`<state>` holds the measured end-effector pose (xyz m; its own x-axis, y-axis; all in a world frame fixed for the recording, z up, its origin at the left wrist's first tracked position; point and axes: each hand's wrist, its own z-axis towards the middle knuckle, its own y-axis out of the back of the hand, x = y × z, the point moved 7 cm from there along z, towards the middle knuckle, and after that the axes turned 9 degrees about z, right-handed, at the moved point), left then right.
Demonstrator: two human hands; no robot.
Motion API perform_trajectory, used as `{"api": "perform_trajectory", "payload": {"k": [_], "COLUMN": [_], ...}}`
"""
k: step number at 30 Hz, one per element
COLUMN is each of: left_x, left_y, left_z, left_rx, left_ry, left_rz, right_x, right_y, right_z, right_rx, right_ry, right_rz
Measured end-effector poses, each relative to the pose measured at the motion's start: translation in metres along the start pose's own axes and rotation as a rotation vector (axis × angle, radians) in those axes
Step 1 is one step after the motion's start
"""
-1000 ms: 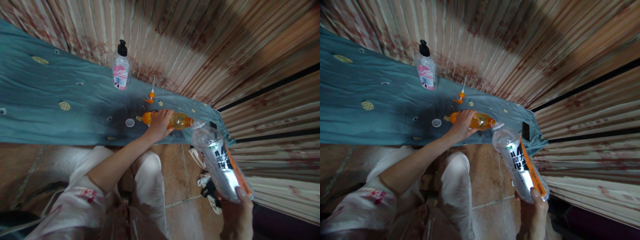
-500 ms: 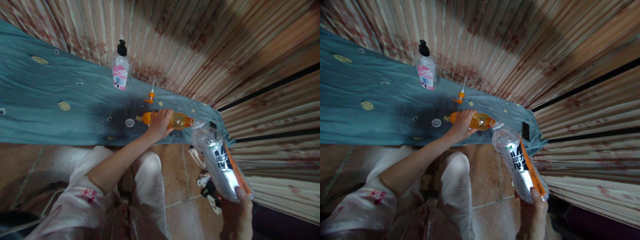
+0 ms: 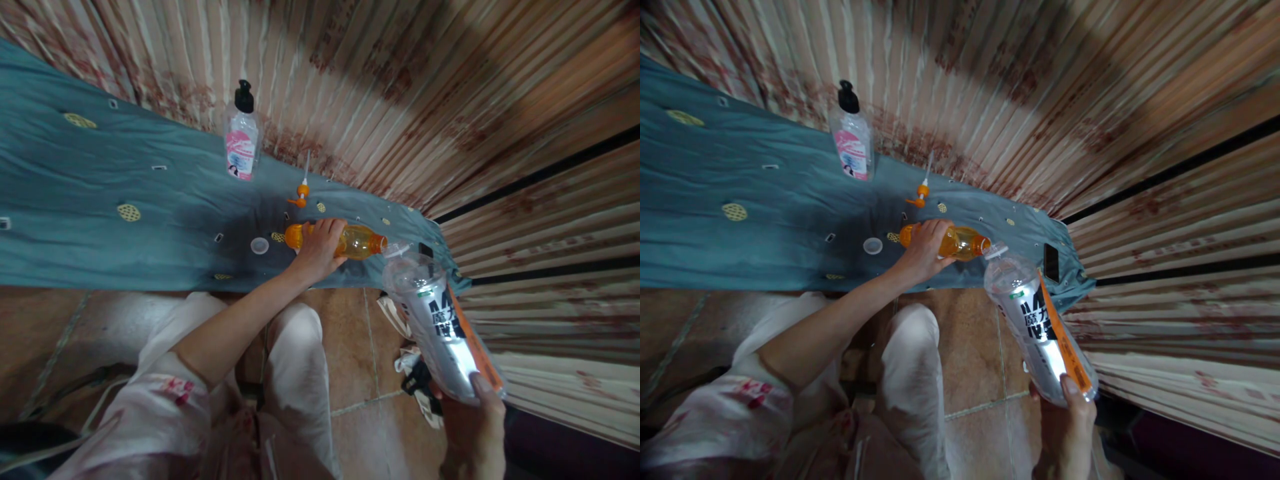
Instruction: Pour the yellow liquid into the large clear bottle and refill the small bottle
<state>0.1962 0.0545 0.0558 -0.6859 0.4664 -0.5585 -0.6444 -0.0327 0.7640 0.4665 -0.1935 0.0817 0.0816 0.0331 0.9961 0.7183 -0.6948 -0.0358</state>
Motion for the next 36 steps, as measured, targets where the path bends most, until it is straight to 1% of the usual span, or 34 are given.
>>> {"api": "perform_trajectory", "payload": {"k": [10,16,19,25,29,33,36], "left_x": [0.000,-0.001,-0.001,0.001,0.001,0.000,0.000], "left_y": [-0.001,0.001,0.000,-0.002,-0.002,-0.001,0.000], "left_z": [0.000,0.000,0.000,0.000,0.000,0.000,0.000], "left_rx": [0.008,0.023,0.030,0.000,-0.011,0.013,0.014], "left_ry": [0.004,0.004,0.007,-0.011,-0.004,0.006,0.004], "left_rz": [-0.011,-0.020,-0.014,-0.016,-0.003,0.002,0.006], "right_x": [0.002,0.003,0.005,0.011,0.009,0.005,0.006], "right_y": [-0.003,-0.006,-0.009,-0.016,-0.013,-0.007,-0.007], "right_z": [-0.003,0.000,-0.001,-0.007,-0.006,-0.004,-0.004], "right_rx": [-0.033,0.005,0.003,-0.002,0.006,-0.009,-0.016], "right_ry": [-0.008,0.008,0.015,0.034,0.035,0.015,0.012], "right_rz": [0.012,0.007,-0.006,-0.002,-0.020,-0.045,-0.063]}}
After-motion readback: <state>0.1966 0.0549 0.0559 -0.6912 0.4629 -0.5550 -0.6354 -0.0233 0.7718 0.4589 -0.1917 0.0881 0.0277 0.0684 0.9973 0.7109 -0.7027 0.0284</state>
